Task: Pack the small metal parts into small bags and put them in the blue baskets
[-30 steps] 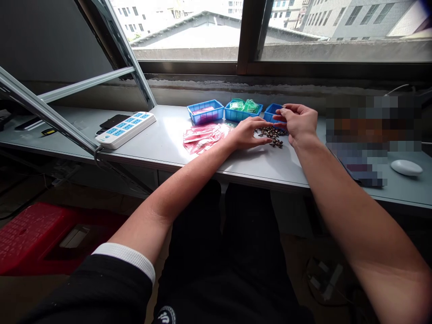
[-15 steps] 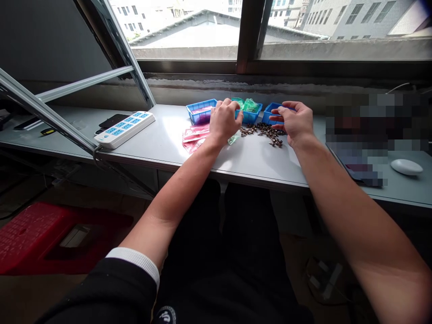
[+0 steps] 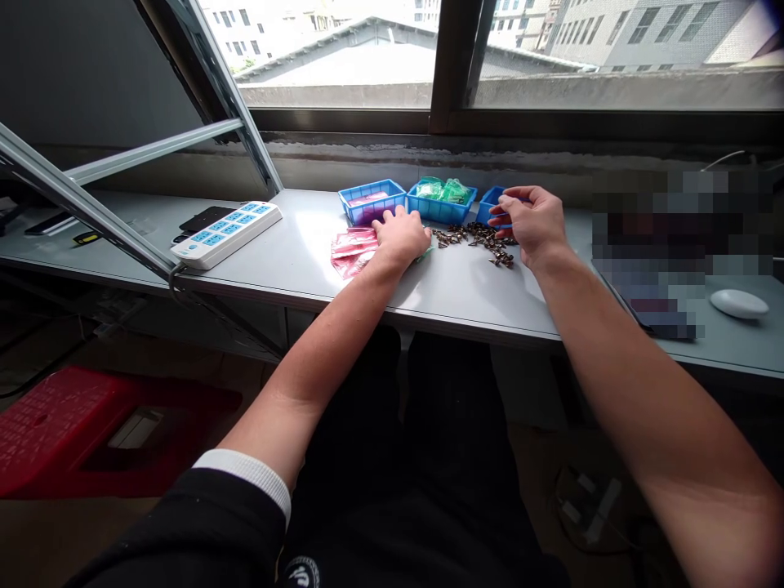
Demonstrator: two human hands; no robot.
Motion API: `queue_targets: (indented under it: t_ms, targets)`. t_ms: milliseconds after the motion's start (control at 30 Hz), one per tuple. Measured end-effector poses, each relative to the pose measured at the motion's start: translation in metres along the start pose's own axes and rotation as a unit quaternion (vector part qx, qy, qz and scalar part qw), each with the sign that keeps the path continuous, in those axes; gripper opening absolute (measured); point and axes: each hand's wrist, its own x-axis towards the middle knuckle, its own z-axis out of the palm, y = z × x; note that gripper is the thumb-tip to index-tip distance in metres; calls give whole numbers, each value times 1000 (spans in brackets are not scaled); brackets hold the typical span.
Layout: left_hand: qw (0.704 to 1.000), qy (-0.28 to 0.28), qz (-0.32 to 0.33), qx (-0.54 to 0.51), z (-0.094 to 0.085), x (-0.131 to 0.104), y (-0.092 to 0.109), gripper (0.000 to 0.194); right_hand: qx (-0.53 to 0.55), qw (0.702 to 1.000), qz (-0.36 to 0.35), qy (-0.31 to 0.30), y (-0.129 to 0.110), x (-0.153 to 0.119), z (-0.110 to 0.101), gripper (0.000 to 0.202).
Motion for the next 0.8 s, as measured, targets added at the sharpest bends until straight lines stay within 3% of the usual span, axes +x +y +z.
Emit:
queue_targets:
  t_ms: [200, 400, 567, 733, 800]
  targets:
    - [995, 56, 67, -45, -2, 0, -6, 46, 0, 1000, 3, -4, 1, 2, 2, 16]
    - [984, 75, 83, -140, -5, 2, -4, 48, 3, 1000, 9, -7, -3, -1, 7, 16]
    - [974, 91, 106, -179, 0, 13, -9, 59, 10, 1000, 18, -12, -7, -5, 7, 18]
    - [932, 138, 175, -287, -4, 15, -7, 42, -16, 998, -21, -58, -12, -15, 8, 11]
    - [904, 151, 219, -335, -7, 11, 0, 35, -16, 993, -63, -102, -15, -22, 9, 23]
